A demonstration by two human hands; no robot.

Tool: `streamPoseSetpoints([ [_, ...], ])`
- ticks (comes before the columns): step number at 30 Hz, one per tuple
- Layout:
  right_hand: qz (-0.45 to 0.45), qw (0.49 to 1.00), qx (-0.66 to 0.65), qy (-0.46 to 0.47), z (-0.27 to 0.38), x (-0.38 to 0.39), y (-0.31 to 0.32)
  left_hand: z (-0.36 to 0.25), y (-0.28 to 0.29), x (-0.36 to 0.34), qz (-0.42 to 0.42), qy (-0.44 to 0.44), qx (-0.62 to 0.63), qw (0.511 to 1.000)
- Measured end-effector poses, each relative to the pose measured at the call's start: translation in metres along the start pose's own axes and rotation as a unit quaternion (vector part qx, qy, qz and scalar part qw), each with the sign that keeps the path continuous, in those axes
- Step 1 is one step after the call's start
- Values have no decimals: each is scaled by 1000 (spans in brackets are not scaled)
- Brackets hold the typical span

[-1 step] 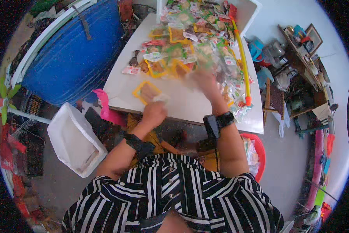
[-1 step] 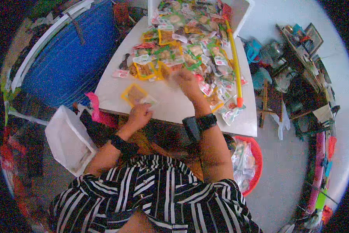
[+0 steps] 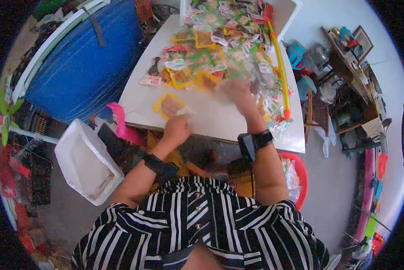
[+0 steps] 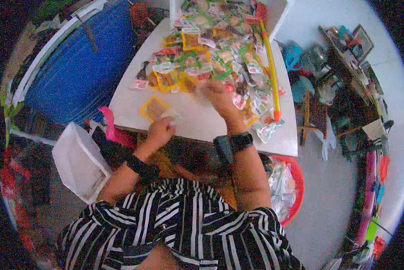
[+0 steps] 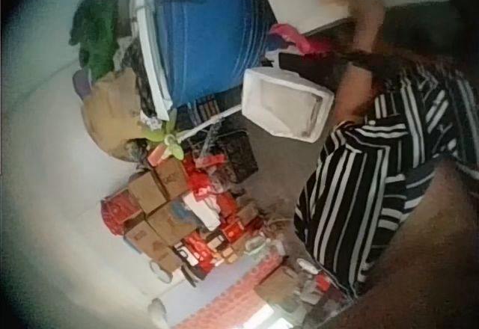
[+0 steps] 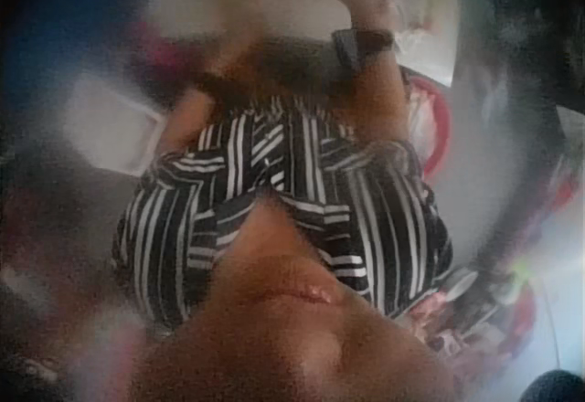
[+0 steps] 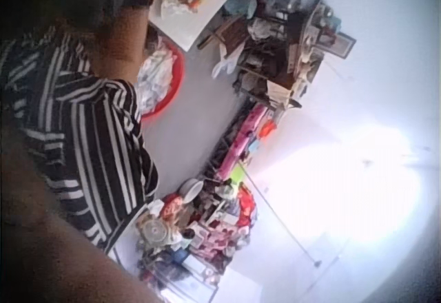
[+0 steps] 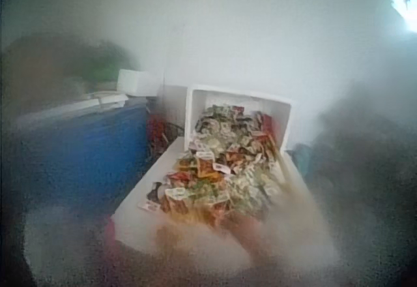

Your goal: The person repeatedly picks small snack packets from a table, places them into clear plastic bags, and transfers the filled bags into a red basin. The person also uses a yellow stick to sweep packets across the table and occasionally moves a white styrofoam box.

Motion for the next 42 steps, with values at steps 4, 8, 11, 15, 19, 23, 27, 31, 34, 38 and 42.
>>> streamPoseSetpoints([
  [4, -27, 973, -185, -137, 15, 26, 4, -16, 6, -8, 82, 165, 230, 956],
  [8, 67, 993, 31, 91, 61, 69, -18, -45, -1, -4, 141, 304, 776, 534],
  [11, 158, 946, 176, 220, 79, 97, -44, -50, 2, -8, 143, 215, 773, 580],
  [15, 127, 937, 251, 208, 77, 126, -45, -46, 0, -7, 125, 176, 778, 589],
  [19, -58, 998, 6, 13, 49, 133, -27, -46, 7, -7, 90, 157, 780, 599],
  [23, -47, 802, -503, -319, 15, 143, -42, -56, 8, -6, 98, 131, 785, 598],
  [27, -76, 707, -623, -326, 12, 136, -60, -65, -5, 0, 93, 146, 776, 606],
  [31, -132, 692, -654, -274, 13, 127, -54, -56, 2, 7, 103, 98, 665, 734],
  [34, -201, 725, -605, -260, 6, 131, -24, -30, 16, 11, 117, 144, 325, 927],
  [38, -208, 779, -527, -269, -8, 136, -4, -14, 33, 12, 10, 62, -60, 996],
  [42, -183, 767, -556, -263, -13, 139, -18, -12, 18, 13, 95, 90, -155, 979],
])
Point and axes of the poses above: each hand's wrist, its own x-axis away from the middle knuckle, its own y-axis out of the back of the hand, z = x × y, the point moved 3 cm from there along -x, towards the middle knuckle, and after that the axes turned 3 degrees about -x, right-handed, at the moved point
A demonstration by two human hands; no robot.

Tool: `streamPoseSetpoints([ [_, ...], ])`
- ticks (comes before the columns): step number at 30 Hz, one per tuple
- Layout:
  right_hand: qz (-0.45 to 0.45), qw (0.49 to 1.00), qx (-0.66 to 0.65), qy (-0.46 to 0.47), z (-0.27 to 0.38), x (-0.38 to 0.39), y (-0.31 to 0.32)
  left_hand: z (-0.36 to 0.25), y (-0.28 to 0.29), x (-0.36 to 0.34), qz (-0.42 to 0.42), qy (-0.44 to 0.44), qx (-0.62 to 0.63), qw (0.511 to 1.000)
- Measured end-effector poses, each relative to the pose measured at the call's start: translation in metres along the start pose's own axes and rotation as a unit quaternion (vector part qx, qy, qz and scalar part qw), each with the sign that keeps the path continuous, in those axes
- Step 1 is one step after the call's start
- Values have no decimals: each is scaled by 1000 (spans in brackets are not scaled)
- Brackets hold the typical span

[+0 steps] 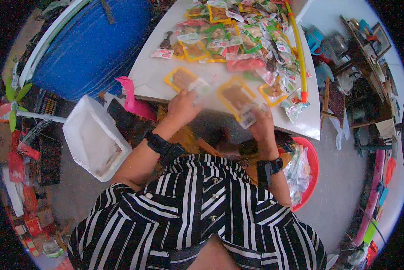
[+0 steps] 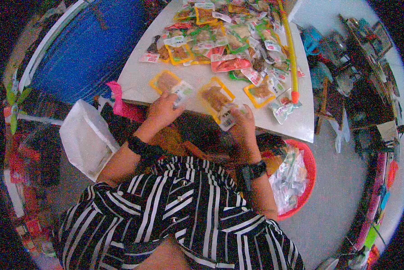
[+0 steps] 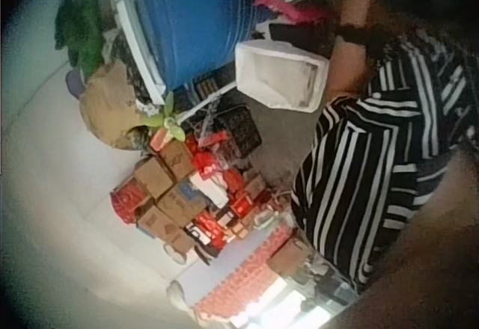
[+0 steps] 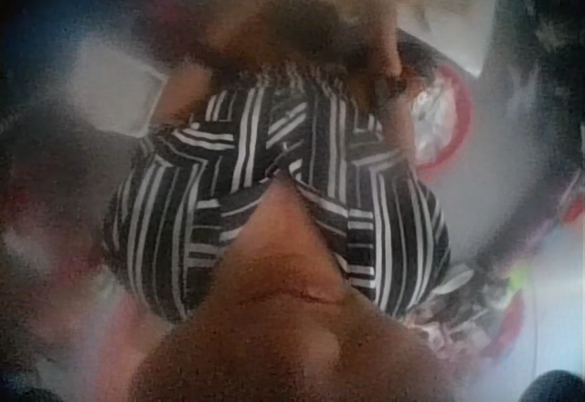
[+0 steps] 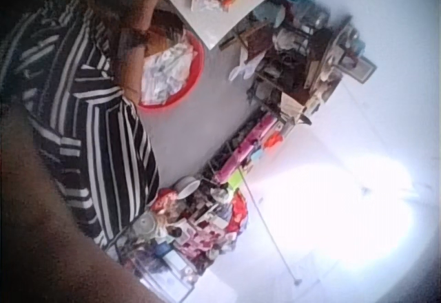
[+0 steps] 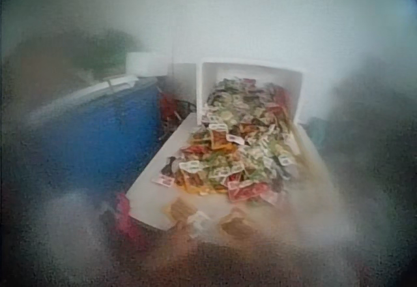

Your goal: The person repeatedly picks small snack packets from a table, places them into clear plastic bags, and transfers the filled bags into a red basin. The person also uses a yellow stick to sweep packets across the table and occasionally moves a white styrofoam box.

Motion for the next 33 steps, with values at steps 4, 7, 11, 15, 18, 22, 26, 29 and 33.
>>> streamPoseSetpoints([
  [4, -40, 999, -5, -8, -7, 3, -6, 1, -12, -4, 6, 7, -22, 1000],
  [7, -14, 999, 18, 28, 9, -3, -12, 10, -18, -11, -16, -9, 19, 1000],
  [11, -41, 997, 9, 61, 21, -14, -12, 16, -22, -16, -45, -6, 106, 993],
  [15, -43, 996, 73, -9, -1, -15, -23, 13, -21, -20, -78, 3, 171, 982],
  [18, -18, 999, 14, -46, -20, -11, -42, 10, -18, -20, -116, -6, 183, 976],
  [22, 15, 997, -28, -67, -26, -10, -60, 4, -14, -21, -118, -27, 175, 977],
  [26, 89, 988, 109, -60, -40, -24, -66, -9, -11, -16, -98, -17, 106, 989],
  [29, 144, 872, 461, 81, -55, -43, -65, -14, -8, -12, -96, -40, 46, 994],
  [33, 293, 608, 714, 184, -67, -63, -62, -18, -7, -7, -148, -119, -14, 982],
])
Point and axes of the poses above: each hand's wrist, its own x-axis away from the middle knuckle, its own y-axis out of the back of the hand, z = x × y, the point moved 3 cm from there along -x, towards the middle knuckle, and after that the axes turned 3 degrees about -x, right-handed, at the moved point
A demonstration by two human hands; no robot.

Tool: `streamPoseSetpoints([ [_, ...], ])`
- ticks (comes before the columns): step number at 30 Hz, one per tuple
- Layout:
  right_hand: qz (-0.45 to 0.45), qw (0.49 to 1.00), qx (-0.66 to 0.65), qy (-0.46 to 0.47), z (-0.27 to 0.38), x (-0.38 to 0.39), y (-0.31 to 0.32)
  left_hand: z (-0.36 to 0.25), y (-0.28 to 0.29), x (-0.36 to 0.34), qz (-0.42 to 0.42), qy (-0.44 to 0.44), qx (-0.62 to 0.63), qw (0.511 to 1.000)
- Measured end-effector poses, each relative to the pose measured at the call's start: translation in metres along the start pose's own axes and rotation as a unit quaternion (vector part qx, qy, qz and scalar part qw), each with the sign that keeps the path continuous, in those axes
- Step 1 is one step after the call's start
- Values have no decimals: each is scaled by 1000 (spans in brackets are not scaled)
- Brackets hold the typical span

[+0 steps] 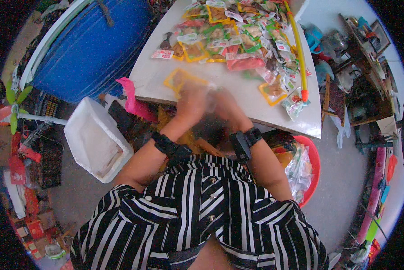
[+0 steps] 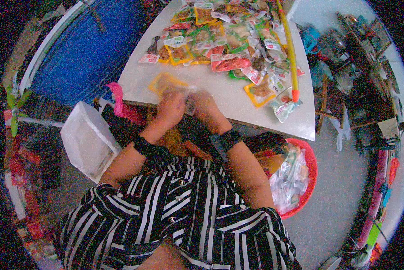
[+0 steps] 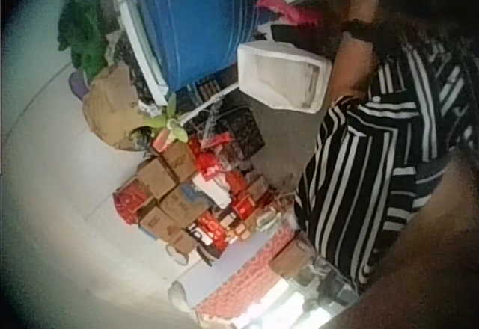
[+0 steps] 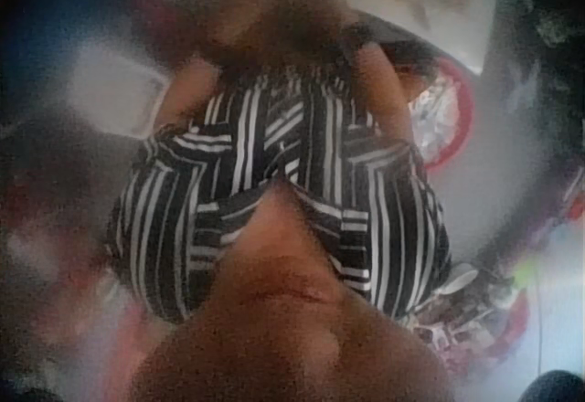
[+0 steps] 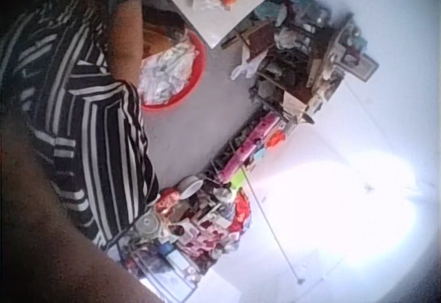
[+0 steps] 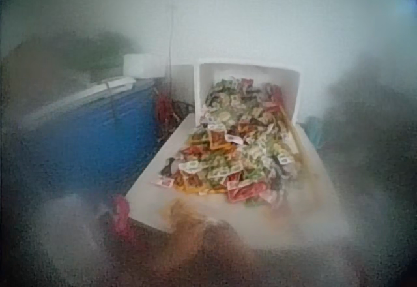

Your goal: The person repeatedly picks small snack packets from a table, places them into clear plastic bags, and transfers the filled bags into a red basin. The person also uses a yellow stick to sweep packets across the table and occasionally moves a white styrofoam box.

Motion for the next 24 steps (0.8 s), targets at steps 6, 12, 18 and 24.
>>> streamPoseSetpoints([
  [6, -60, 953, -132, -266, -21, 18, 8, 1, -2, 13, 41, 74, 29, 996],
  [12, 22, 981, 177, 79, -7, -4, -7, -5, -3, 11, 62, 11, 6, 998],
  [18, -14, 985, 125, 122, -1, -20, -19, 0, -2, 13, 49, 38, -22, 998],
  [24, -51, 982, 83, 164, 5, -3, 11, 1, 12, 37, -67, -68, -65, 993],
])
Point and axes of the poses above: each hand's wrist, its own x-axis away from the middle knuckle, its own y-axis out of the back of the hand, z = x × y, the point moved 3 cm from there along -x, towards the middle knuckle, and after that the axes turned 3 degrees about -x, right-handed, at the moved point
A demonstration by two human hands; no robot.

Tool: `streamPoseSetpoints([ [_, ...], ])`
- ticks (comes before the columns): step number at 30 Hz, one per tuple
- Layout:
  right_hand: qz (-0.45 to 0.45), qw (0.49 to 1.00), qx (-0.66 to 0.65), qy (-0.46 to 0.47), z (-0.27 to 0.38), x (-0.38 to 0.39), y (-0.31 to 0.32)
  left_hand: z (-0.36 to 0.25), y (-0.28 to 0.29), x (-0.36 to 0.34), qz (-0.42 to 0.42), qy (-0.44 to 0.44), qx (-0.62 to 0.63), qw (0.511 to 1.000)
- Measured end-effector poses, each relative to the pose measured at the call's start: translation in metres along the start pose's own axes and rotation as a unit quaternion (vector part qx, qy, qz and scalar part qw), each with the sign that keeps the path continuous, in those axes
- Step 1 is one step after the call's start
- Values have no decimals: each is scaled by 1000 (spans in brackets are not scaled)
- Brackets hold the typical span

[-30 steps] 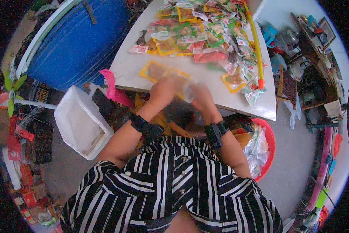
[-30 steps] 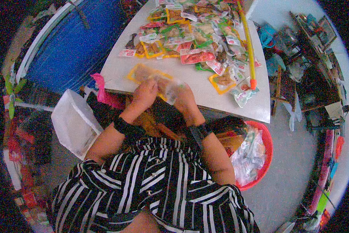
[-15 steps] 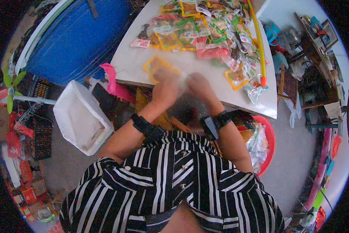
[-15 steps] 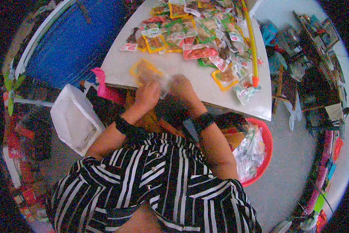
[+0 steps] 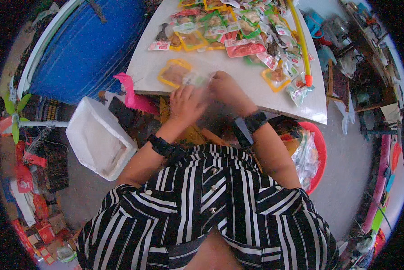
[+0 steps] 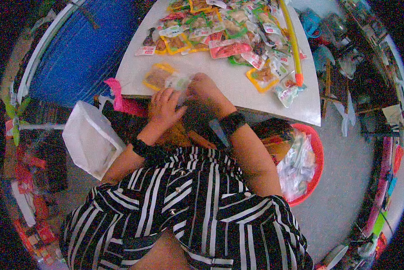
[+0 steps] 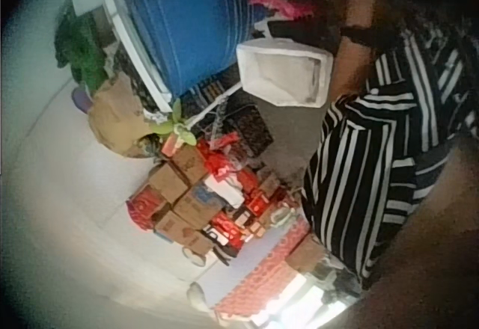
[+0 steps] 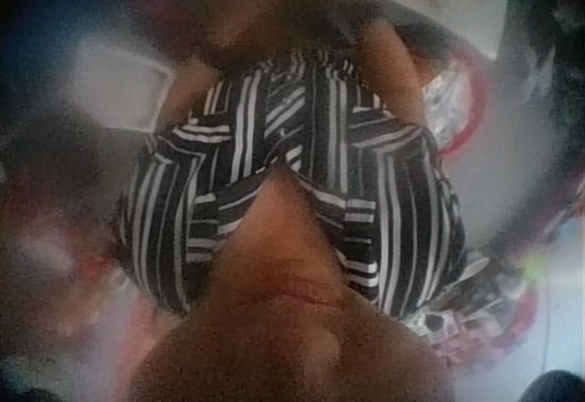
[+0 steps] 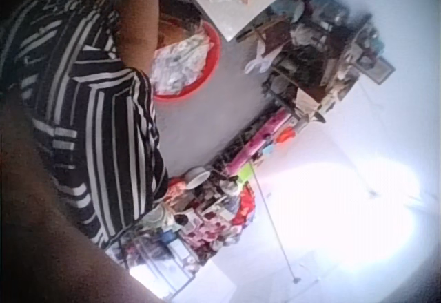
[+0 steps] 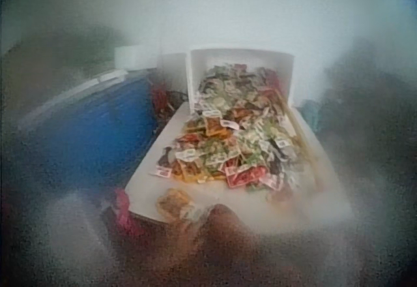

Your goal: The person repeatedly picks small snack packets from a table, places them into clear plastic bags, and transfers the filled bags into a red basin. The person also uses a yellow stick to sweep packets across the table and occasionally moves a white styrofoam box.

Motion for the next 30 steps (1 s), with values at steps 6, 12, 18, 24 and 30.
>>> streamPoseSetpoints([
  [6, -7, 901, -282, -329, -22, 12, 3, 27, -8, -5, 60, -86, 29, 994],
  [12, -154, 708, -531, -440, -32, 23, 9, 66, 12, -46, -18, 58, 201, 978],
  [18, -202, 713, -525, -418, -30, 28, 28, 115, 56, -118, -26, 213, 303, 928],
  [24, -236, 734, -516, -373, -16, 21, 56, 106, 82, -145, 17, 223, 589, 776],
  [30, -287, 807, -447, -258, 7, -9, 95, 60, 94, -138, 102, 181, 728, 653],
])
Point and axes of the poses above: each hand's wrist, its own x-axis away from the middle knuckle, its own y-axis out of the back of the hand, z = x × y, the point moved 3 cm from there along -x, towards the middle knuckle, and after that the axes turned 3 degrees about -x, right-handed, at the moved point
